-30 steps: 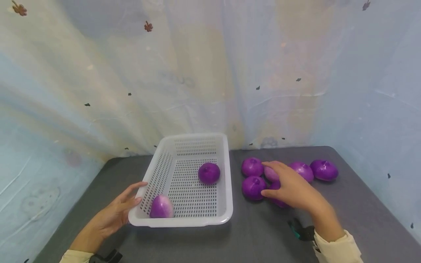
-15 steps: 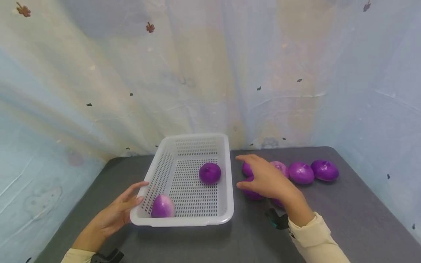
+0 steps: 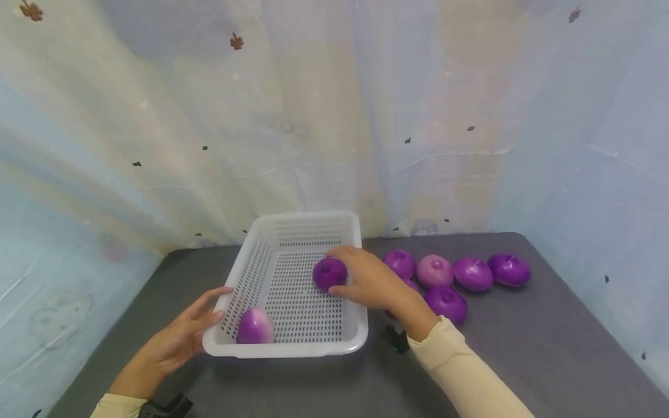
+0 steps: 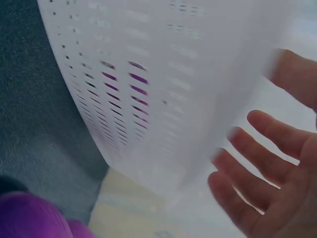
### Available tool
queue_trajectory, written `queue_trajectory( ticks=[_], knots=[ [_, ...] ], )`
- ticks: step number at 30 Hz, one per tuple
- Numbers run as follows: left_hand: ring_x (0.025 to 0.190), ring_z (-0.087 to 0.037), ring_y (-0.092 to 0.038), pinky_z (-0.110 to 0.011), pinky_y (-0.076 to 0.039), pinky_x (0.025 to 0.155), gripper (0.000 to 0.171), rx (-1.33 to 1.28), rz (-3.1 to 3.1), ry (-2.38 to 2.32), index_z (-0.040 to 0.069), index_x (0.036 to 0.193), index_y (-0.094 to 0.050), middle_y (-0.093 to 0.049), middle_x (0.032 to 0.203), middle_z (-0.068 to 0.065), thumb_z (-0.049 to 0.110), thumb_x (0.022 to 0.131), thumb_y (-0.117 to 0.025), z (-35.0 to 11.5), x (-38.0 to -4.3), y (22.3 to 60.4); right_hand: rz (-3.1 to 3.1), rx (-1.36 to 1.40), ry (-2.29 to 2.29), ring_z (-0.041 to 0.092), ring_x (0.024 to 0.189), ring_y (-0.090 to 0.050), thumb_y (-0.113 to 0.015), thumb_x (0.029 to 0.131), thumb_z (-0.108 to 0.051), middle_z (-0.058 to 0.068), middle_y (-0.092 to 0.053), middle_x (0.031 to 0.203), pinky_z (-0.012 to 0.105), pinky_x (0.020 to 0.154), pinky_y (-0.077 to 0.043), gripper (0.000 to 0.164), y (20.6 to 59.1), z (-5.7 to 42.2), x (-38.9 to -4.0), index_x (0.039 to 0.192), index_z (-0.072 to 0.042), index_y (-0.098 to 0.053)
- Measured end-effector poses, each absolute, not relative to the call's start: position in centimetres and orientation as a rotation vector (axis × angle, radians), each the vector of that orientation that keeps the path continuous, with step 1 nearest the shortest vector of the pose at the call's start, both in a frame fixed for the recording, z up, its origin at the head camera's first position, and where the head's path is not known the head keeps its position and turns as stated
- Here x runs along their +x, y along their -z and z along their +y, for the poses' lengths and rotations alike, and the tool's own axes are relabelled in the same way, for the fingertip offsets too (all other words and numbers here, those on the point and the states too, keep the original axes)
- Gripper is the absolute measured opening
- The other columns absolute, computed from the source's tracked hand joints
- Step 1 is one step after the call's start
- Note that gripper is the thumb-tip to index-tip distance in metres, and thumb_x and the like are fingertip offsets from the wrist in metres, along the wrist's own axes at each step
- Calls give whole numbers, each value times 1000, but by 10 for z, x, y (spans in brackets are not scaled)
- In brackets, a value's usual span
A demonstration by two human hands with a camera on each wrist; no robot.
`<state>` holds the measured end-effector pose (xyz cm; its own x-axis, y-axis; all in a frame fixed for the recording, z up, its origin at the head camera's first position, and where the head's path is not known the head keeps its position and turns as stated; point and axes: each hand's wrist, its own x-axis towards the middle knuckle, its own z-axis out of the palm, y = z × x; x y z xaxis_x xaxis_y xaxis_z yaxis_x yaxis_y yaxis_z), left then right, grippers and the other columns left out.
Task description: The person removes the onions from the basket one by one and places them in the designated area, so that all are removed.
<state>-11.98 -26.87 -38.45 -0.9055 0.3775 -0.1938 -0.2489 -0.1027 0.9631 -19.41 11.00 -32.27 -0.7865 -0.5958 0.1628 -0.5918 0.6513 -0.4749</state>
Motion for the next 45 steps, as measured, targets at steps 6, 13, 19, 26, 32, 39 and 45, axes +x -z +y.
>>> queue_trajectory(
  ticks=[6,13,19,26,32,39,45],
  knots=[
    [109,-21,-66,-45,-59,80,44,135,1772,-2056,34,146,-37,-53,136,9,18,106,-48,-270,-120,383,2821,-1054,755,30,136,-47,-81,84,-28,8,-49,148,54,109,-42,71,332,92,-210,145,-14,-48],
    [110,-22,-65,-46,-59,79,44,136,1777,-2048,34,145,-38,-53,135,7,17,106,-48,-270,-119,382,2829,-1047,628,30,138,-45,-82,82,-30,9,-49,149,52,114,-35,74,348,79,-233,146,-15,-49],
    [110,-21,-65,-44,-59,80,44,151,1772,-2054,33,145,-38,-54,135,6,16,106,-47,-270,-118,381,2925,-995,465,25,140,-44,-84,78,-39,5,-52,148,50,119,-25,79,357,73,-250,145,-18,-49],
    [109,-20,-66,-43,-59,80,44,156,1774,-2059,33,145,-38,-55,134,7,15,106,-47,-269,-120,381,2960,-967,324,26,141,-44,-88,70,-45,3,-52,149,48,118,-27,90,360,70,-254,147,-19,-49],
    [110,-21,-65,-44,-59,80,44,147,1768,-2062,33,146,-37,-54,135,6,16,106,-47,-269,-121,383,2968,-969,196,23,131,-54,-92,65,-42,2,-56,146,43,113,-30,96,362,68,-254,147,-18,-49],
    [111,-21,-65,-45,-59,80,44,148,1770,-2056,34,146,-37,-54,135,6,17,106,-47,-269,-121,384,2960,-953,134,17,126,-58,-93,64,-39,-1,-58,144,40,108,-31,96,363,67,-253,147,-21,-49],
    [111,-20,-65,-44,-59,80,43,150,1768,-2054,34,145,-38,-54,136,8,17,106,-47,-270,-122,384,2943,-999,43,17,122,-59,-92,63,-43,0,-60,142,41,103,-32,93,363,66,-254,145,-26,-52]
  ],
)
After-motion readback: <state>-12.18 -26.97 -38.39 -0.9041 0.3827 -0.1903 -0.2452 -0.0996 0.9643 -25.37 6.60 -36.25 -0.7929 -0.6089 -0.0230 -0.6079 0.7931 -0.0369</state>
